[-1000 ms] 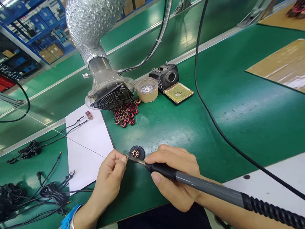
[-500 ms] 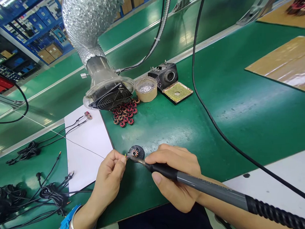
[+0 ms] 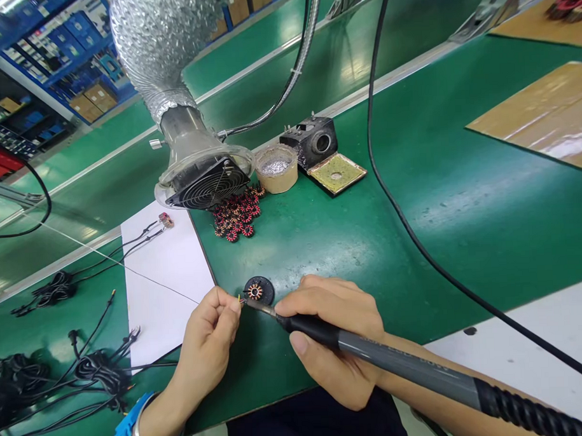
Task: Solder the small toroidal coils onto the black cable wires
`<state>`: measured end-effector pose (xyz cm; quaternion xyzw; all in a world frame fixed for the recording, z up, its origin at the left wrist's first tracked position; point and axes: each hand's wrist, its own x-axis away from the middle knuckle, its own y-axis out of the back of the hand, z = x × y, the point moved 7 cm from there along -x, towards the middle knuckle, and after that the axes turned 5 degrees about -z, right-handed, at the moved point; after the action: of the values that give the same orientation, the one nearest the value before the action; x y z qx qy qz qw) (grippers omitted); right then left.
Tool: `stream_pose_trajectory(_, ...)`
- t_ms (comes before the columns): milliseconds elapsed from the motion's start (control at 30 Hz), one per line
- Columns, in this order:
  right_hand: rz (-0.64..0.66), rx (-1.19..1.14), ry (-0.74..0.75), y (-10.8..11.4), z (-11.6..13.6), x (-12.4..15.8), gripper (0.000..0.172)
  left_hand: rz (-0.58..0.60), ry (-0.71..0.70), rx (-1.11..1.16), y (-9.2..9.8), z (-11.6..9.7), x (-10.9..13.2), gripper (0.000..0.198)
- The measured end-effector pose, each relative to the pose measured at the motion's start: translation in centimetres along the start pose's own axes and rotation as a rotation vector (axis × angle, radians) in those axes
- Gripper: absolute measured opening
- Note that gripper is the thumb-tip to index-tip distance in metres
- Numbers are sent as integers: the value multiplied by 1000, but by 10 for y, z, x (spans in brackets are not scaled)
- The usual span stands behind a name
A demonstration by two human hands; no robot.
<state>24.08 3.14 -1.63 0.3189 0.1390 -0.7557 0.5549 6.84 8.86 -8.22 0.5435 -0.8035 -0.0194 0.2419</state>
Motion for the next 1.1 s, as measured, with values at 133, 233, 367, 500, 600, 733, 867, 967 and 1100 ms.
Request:
stream_pose_trajectory(133, -1, -15, 11, -1, 0, 1, 29, 5, -3, -9, -1, -1, 0, 26)
stream_pose_trajectory(233, -14, -24, 13, 0, 1, 1, 30, 9, 1, -8, -1, -2, -1, 26)
stream_pose_trajectory(367, -45, -23, 11, 4, 2, 1, 31, 13, 0, -18, 0, -2, 0, 26)
stream_pose_trajectory(500, -49, -19, 7, 4, 2, 0, 29, 19, 12, -1, 0, 0, 1, 26)
stream_pose_trajectory(600, -54, -23, 12, 4, 2, 0, 28, 21, 21, 18, 0, 1, 0, 24)
stream_pose_trajectory(733, -80, -45, 25, 6, 2, -1, 27, 23, 8, 28, 0, 1, -1, 22)
stream_pose_trajectory(867, -81, -55, 31, 7, 2, 0, 26, 22, -5, 25, 0, -1, -1, 22)
stream_pose_trajectory(967, -81, -57, 25, 7, 1, 1, 26, 17, -6, 12, 0, -2, -2, 25)
stream_pose_trajectory(1100, -91, -61, 31, 7, 0, 1, 26, 22, -19, -3, 1, -4, -3, 25)
